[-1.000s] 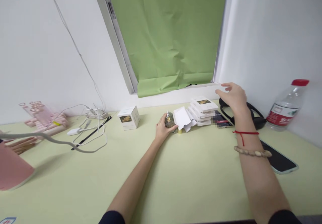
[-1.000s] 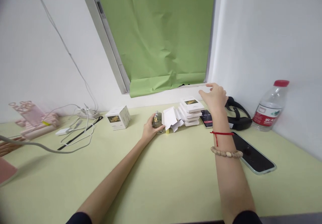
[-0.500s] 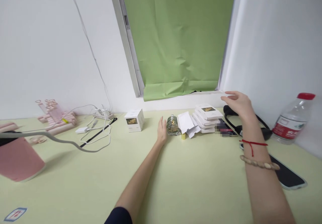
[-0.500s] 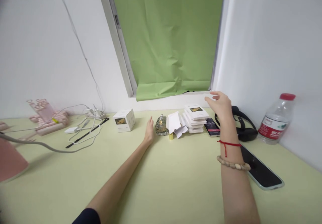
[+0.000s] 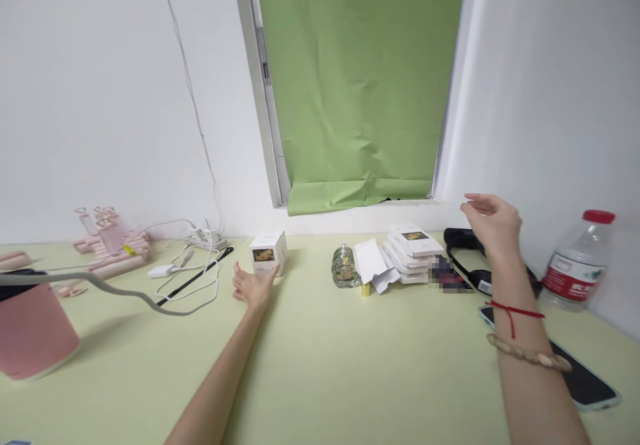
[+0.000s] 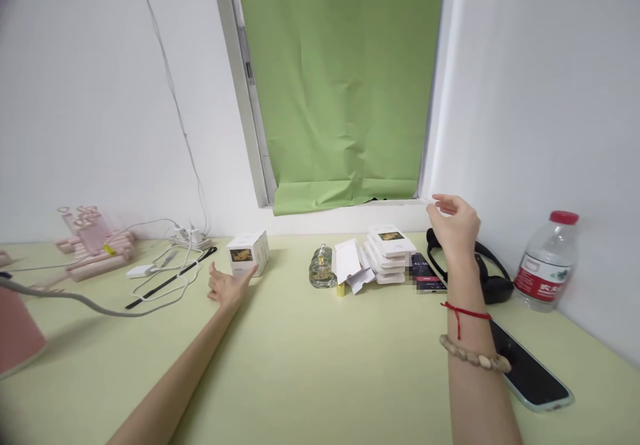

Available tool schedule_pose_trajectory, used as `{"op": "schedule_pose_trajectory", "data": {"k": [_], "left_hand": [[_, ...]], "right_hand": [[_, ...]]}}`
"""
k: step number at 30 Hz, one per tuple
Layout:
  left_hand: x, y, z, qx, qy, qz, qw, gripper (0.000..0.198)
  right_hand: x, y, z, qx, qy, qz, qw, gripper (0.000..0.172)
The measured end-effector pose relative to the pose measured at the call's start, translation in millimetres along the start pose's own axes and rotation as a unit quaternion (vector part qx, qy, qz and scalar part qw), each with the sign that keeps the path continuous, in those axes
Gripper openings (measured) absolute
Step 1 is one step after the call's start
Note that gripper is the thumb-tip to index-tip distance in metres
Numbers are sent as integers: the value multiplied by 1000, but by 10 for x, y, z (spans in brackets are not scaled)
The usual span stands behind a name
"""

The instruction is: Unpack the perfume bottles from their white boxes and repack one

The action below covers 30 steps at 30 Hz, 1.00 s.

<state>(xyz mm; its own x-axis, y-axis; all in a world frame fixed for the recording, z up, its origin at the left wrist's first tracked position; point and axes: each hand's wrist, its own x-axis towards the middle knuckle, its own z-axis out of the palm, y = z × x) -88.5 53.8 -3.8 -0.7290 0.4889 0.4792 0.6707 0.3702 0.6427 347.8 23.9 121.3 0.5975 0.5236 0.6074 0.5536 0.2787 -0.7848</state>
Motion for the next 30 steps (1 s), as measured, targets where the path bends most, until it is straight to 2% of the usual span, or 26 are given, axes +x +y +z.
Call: {"op": "schedule_pose_trajectory", "data": {"k": [1, 3, 8, 13, 20, 23, 26, 28, 30], "left_hand": [[36, -30, 21, 12, -41, -15, 999, 94], [74, -54, 66, 36, -74, -2, 997, 88], [52, -45, 86, 51, -104, 9, 993, 76], [-29, -86, 7, 68, -100, 32, 992, 77], [-157, -114, -78, 75, -149, 125, 978, 70], [-212, -130, -110, 35, -210, 201, 956, 64], [-329, -106, -175, -40, -290, 280, 915, 54], [-466, -53, -240, -75, -338, 309, 886, 52], [-644, 23, -313, -99, -374, 312, 868, 55]], "right_hand": [[-12, -23, 3, 7, -2, 2, 1000, 28], [-39, -73, 10, 18, -12, 5, 1000, 28], [-106, -189, 36, 24, -36, -4, 999, 28], [-170, -272, 87, 36, -56, -17, 998, 26], [-277, -404, 185, 55, -97, -72, 991, 23], [-267, -380, 170, 56, -113, -82, 989, 21], [-231, -321, 115, 42, -91, -69, 993, 20], [-207, -307, 68, 58, -85, -54, 993, 20], [-189, -338, 23, 116, -113, -31, 986, 21]]}}
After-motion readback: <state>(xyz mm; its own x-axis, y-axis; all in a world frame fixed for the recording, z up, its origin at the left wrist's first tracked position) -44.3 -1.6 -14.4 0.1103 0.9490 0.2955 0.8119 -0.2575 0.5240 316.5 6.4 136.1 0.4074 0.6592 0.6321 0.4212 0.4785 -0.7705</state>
